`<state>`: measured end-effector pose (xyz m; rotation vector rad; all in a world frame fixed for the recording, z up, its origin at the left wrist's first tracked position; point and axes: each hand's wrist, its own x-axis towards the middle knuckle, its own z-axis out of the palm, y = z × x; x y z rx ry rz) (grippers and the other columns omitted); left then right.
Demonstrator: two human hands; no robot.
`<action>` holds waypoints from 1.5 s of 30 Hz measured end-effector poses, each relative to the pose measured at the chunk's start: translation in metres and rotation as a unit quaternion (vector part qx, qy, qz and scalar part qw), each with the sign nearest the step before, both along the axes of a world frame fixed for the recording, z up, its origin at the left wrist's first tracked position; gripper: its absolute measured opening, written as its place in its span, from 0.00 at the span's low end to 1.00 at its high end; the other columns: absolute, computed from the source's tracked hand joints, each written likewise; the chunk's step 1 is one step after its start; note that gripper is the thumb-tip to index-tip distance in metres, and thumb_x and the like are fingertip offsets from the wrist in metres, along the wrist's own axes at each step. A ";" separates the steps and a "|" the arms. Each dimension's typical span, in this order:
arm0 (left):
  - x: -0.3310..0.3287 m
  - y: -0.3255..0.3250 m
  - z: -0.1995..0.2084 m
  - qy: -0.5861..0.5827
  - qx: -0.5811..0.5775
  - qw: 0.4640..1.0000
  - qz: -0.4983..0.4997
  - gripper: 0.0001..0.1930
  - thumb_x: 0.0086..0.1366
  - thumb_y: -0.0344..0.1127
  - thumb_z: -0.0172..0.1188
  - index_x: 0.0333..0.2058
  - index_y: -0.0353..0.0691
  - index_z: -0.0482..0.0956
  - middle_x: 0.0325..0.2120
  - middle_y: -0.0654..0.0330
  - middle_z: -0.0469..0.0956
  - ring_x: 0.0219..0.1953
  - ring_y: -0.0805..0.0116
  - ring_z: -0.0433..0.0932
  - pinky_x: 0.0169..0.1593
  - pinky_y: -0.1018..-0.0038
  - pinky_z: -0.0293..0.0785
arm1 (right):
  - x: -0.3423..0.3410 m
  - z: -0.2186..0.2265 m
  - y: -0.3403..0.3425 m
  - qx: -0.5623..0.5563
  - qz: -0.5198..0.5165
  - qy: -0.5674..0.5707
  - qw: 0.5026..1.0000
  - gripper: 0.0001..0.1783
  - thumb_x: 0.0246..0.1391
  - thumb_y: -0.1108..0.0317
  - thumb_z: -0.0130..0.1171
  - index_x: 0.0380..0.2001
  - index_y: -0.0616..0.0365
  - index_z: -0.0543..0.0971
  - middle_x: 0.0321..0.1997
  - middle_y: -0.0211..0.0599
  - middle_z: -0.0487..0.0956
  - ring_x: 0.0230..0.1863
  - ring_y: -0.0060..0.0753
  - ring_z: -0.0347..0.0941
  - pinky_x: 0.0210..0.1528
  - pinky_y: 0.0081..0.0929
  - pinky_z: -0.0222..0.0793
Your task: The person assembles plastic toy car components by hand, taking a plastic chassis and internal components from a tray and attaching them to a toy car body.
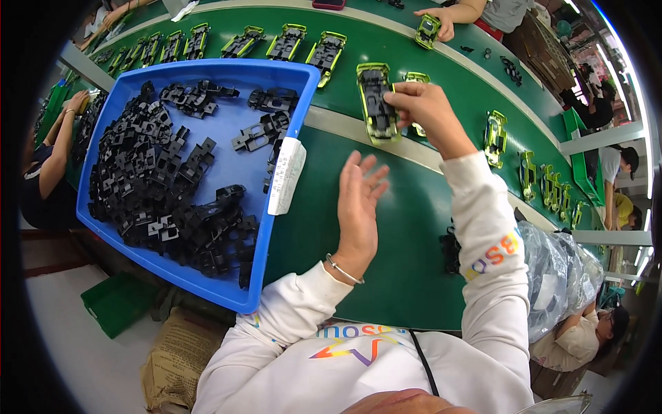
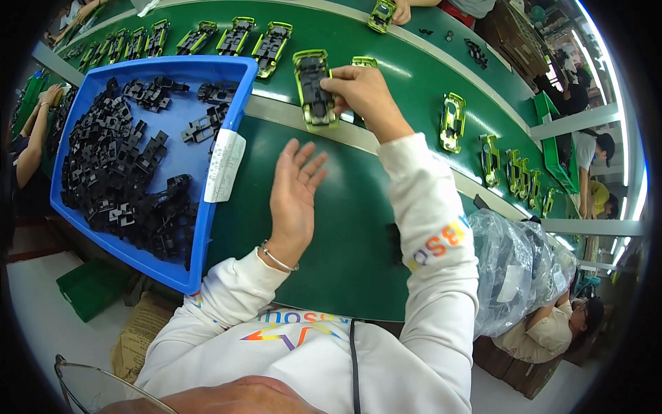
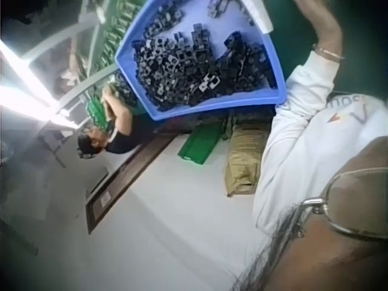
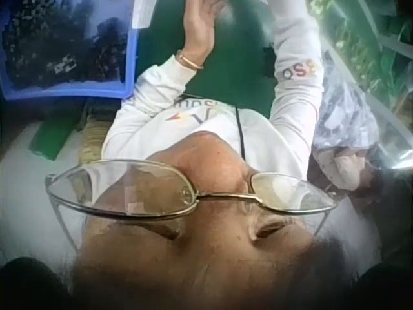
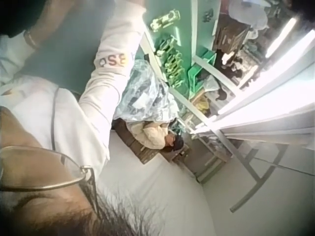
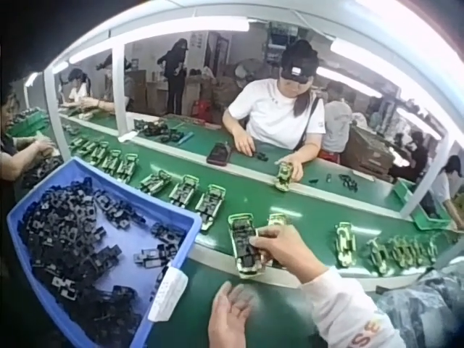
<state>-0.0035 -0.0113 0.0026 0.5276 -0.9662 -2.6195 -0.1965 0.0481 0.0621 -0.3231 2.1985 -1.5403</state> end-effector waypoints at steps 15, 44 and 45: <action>-0.003 0.003 0.009 0.081 0.014 0.994 -0.077 0.22 0.76 0.56 0.44 0.51 0.40 0.66 0.42 0.59 0.76 0.44 0.67 0.81 0.44 0.70 0.80 | 0.164 0.020 0.089 0.163 0.219 0.440 0.855 0.14 0.49 0.75 0.65 0.42 0.53 0.82 0.39 0.34 0.78 0.32 0.45 0.76 0.34 0.39 0.72; 0.013 0.007 0.019 0.108 -0.028 0.979 -0.168 0.27 0.78 0.52 0.36 0.61 0.36 0.64 0.53 0.51 0.75 0.52 0.56 0.78 0.55 0.63 0.77 | 0.181 0.013 0.096 0.240 0.229 0.559 0.760 0.17 0.40 0.76 0.63 0.38 0.54 0.82 0.37 0.29 0.77 0.35 0.30 0.75 0.39 0.29 0.67; 0.013 0.007 0.019 0.109 -0.028 0.979 -0.169 0.27 0.78 0.52 0.36 0.61 0.36 0.64 0.53 0.51 0.75 0.52 0.56 0.78 0.55 0.63 0.77 | 0.182 0.012 0.096 0.240 0.228 0.560 0.760 0.17 0.40 0.76 0.63 0.38 0.54 0.82 0.37 0.29 0.77 0.35 0.30 0.75 0.39 0.29 0.67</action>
